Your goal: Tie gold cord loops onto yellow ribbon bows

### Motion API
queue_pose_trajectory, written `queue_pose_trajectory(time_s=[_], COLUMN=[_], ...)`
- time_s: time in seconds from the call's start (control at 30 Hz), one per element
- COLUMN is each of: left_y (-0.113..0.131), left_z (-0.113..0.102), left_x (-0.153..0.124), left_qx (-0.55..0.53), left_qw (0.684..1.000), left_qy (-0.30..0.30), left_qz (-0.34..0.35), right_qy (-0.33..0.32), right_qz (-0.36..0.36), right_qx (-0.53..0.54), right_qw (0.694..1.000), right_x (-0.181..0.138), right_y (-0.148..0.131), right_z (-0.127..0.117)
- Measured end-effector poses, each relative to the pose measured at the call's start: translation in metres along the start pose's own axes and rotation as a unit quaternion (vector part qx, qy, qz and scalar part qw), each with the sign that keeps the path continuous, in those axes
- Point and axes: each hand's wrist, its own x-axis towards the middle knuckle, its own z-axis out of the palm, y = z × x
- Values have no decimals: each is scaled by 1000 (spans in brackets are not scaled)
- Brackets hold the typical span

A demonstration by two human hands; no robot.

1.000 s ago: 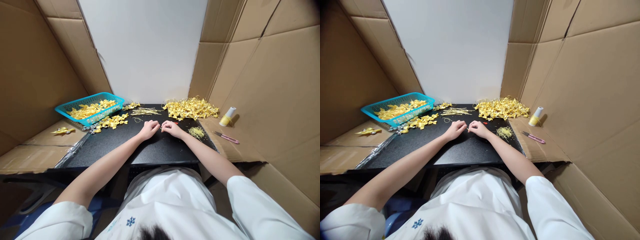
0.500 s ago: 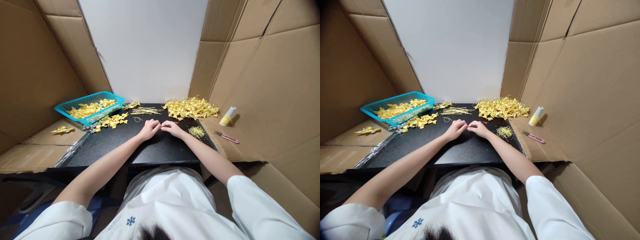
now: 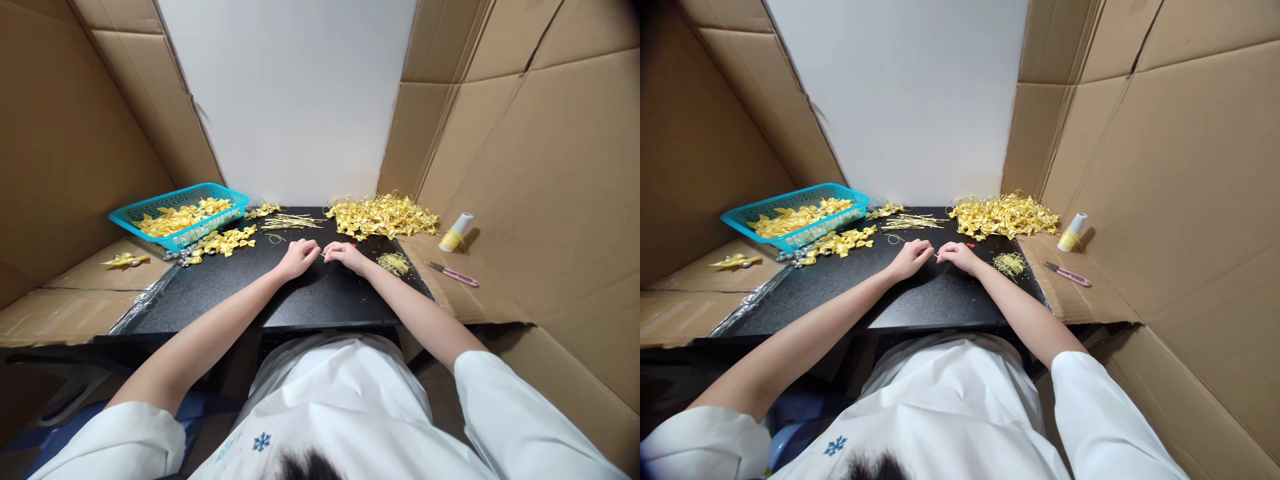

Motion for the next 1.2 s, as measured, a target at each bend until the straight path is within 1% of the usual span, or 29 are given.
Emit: queue_pose_trajectory(time_s=[0.1, 0.53, 0.73, 0.83, 0.9, 0.97, 1.03, 1.1, 1.17, 1.2], left_y=[0, -7, -11, -12, -11, -10, -7, -4, -2, -1], left_z=[0, -1, -1, -1, -2, -3, -4, -3, -1, 0], left_x=[0, 2, 3, 2, 2, 1, 0, -2, -2, -3], left_qx=[1, 29, 34, 43, 50, 34, -14, -66, -92, -95], left_qw=[1000, 999, 999, 998, 998, 999, 999, 994, 990, 989], left_qy=[4, 10, -3, -18, -12, 15, 22, -15, -51, -58], left_qz=[-5, -21, -24, -35, -41, -21, 32, 83, 99, 97], right_qy=[3, 6, 6, 6, 7, 10, 5, -2, -6, -8], right_qz=[11, 16, 13, 13, 18, 24, 26, 25, 28, 28], right_qx=[-2, -24, -30, -29, -26, -20, -11, -2, 3, 4], right_qw=[1000, 1000, 999, 999, 999, 999, 1000, 1000, 1000, 1000], right_x=[-1, 0, 0, 1, 0, 0, 1, 1, 1, 1], right_y=[-2, -1, 0, 0, 0, 0, 0, 1, 2, 2], right_z=[0, -1, -2, -2, -2, -2, -2, -2, -3, -3])
